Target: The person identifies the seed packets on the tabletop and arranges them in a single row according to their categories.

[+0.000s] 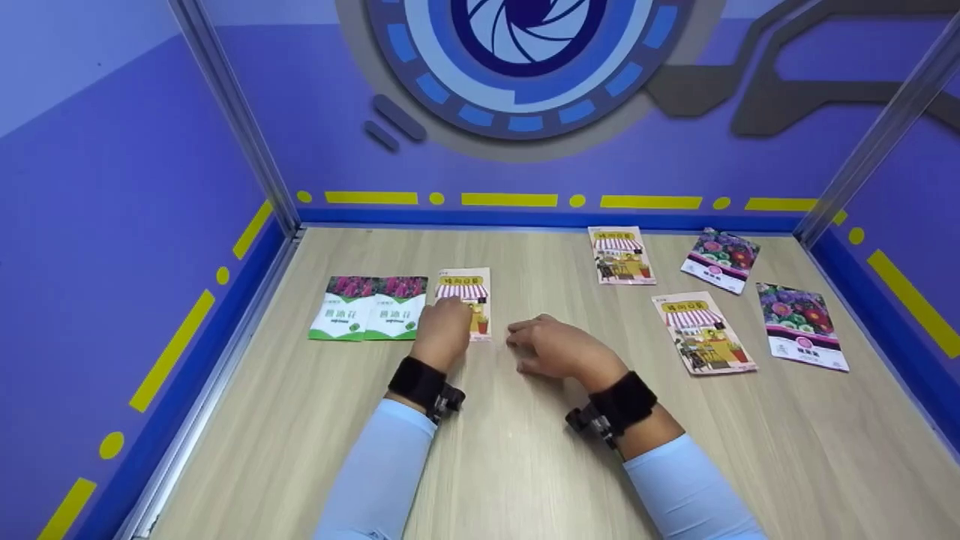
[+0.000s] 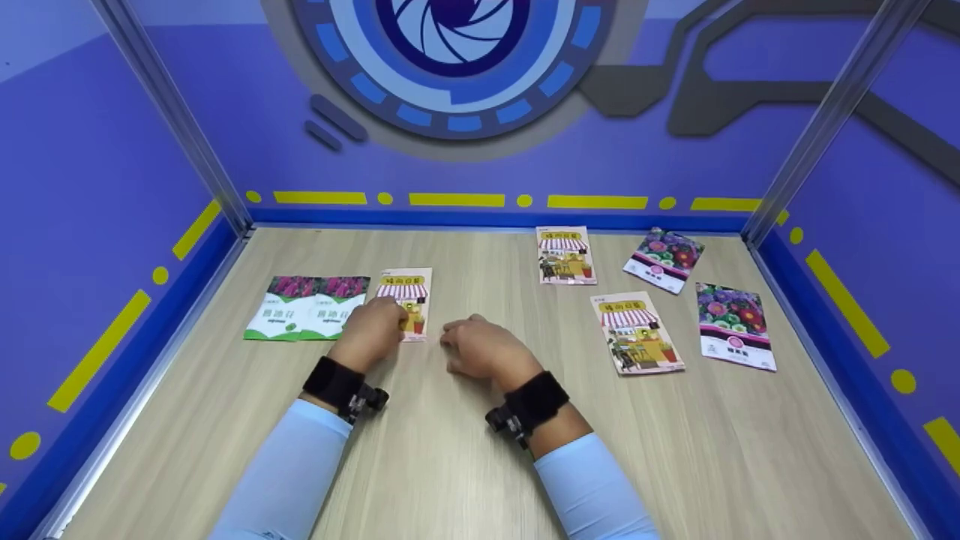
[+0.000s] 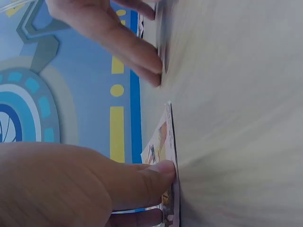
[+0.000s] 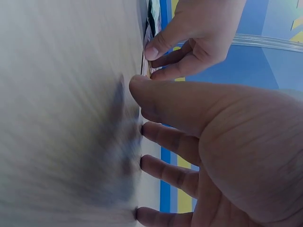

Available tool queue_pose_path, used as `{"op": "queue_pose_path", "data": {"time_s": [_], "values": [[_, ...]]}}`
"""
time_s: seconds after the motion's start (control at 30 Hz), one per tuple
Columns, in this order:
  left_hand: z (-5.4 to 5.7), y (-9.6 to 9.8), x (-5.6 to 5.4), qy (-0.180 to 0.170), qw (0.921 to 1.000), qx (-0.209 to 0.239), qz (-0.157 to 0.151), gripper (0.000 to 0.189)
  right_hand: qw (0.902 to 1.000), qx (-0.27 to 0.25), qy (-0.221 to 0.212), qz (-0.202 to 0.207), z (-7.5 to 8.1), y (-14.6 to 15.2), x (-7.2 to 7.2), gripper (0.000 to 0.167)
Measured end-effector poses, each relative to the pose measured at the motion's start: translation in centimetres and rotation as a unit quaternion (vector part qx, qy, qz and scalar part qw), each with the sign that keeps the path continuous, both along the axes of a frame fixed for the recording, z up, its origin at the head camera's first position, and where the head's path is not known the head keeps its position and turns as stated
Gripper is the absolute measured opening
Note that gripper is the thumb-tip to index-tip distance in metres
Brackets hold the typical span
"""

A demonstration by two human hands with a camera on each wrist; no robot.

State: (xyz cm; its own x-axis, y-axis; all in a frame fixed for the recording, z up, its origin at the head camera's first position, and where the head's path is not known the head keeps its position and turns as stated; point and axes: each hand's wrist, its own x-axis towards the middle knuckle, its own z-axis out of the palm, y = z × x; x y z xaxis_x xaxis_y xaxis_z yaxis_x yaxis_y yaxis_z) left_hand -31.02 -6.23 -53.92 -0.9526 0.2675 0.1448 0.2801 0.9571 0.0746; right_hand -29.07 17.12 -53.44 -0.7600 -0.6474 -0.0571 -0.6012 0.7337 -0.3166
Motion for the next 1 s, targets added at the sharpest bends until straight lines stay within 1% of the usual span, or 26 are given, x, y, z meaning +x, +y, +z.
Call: {"op": "queue_pose_path", "data": {"time_s": [0.1,0.27,0.37,0.57,0.63,0.77,0.93,1.0], "values": [[0.0,-0.5,0.0,0.008,1.0,0.005,0.001,0.016,1.0,-0.001,0.001,-0.001,0.0,0.0,0.0,0.045],[0.0,-1.0,-0.1,0.011,0.9999,0.004,-0.002,0.018,0.9997,0.001,-0.015,-0.017,0.2,0.0,0.1,0.046],[0.0,-1.2,-0.1,0.013,0.9999,0.0,-0.004,0.018,0.9996,0.002,-0.019,-0.019,0.2,0.0,0.1,0.046],[0.1,-1.2,0.1,0.037,0.9992,-0.011,-0.008,0.019,0.9996,0.005,-0.022,-0.017,0.4,0.0,0.1,0.047],[0.1,-1.3,0.1,0.04,0.9991,-0.01,-0.006,0.019,0.9996,0.006,-0.024,-0.017,0.5,-0.1,0.1,0.047],[0.1,-1.4,0.2,0.026,0.9996,-0.005,-0.001,0.02,0.9996,0.006,-0.023,-0.015,0.4,0.0,0.1,0.047],[0.5,-1.3,0.1,-0.018,0.9998,-0.003,0.002,0.019,0.9994,-0.004,-0.033,-0.01,0.4,0.2,-0.2,0.046],[0.7,-1.3,-0.1,-0.033,0.9995,0.004,0.003,0.018,0.9988,-0.012,-0.041,-0.023,0.4,0.5,-0.5,0.045]]}}
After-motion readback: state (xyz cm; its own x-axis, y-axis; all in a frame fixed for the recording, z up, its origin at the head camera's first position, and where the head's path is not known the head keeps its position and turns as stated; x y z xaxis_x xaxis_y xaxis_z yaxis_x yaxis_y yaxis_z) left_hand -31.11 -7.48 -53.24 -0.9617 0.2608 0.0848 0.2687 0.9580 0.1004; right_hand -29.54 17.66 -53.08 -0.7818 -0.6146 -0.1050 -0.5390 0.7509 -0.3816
